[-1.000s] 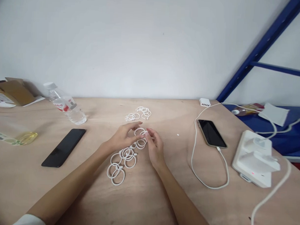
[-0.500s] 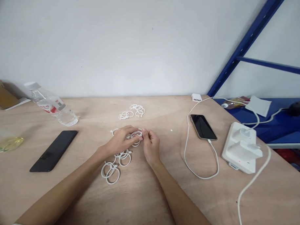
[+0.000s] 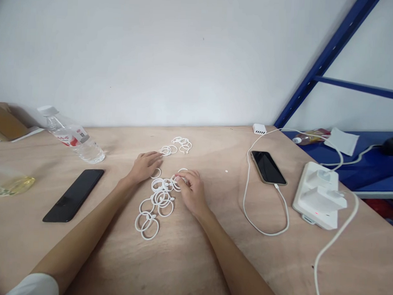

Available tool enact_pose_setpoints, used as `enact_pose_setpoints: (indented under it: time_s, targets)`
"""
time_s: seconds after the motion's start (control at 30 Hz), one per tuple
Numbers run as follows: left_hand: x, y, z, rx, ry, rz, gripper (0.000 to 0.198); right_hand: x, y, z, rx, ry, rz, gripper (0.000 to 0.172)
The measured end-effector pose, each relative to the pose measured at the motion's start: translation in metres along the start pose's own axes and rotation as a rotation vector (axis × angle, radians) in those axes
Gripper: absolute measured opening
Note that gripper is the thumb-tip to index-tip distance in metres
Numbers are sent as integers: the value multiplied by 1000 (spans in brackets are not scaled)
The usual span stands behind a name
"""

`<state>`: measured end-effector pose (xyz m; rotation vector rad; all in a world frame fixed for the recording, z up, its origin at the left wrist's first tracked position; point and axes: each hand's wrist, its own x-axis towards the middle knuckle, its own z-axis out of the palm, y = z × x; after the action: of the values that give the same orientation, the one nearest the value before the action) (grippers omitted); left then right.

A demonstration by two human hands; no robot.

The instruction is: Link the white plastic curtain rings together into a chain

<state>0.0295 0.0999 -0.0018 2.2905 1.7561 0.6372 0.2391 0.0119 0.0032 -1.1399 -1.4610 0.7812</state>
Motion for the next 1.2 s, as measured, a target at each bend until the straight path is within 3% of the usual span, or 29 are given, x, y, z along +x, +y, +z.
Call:
enact_pose_setpoints:
  time_s: [0.33, 0.6, 0.83, 1.03, 1.2]
  targets:
    - [-3, 17, -6, -56, 55, -2, 13, 0, 3, 0, 7, 19, 64, 17]
    - [-4, 17, -14, -189, 110, -30, 20, 0, 3, 0, 7, 21, 80, 19]
    - [2, 23, -44, -72, 150, -88, 30, -1, 4, 1, 30, 49, 118, 18]
    - [1, 24, -57, -196, 59, -296, 33, 0, 4, 1, 30, 60, 131, 20]
    - [0, 27, -49, -232, 1, -269, 31, 0, 5, 1, 33, 51, 143, 20]
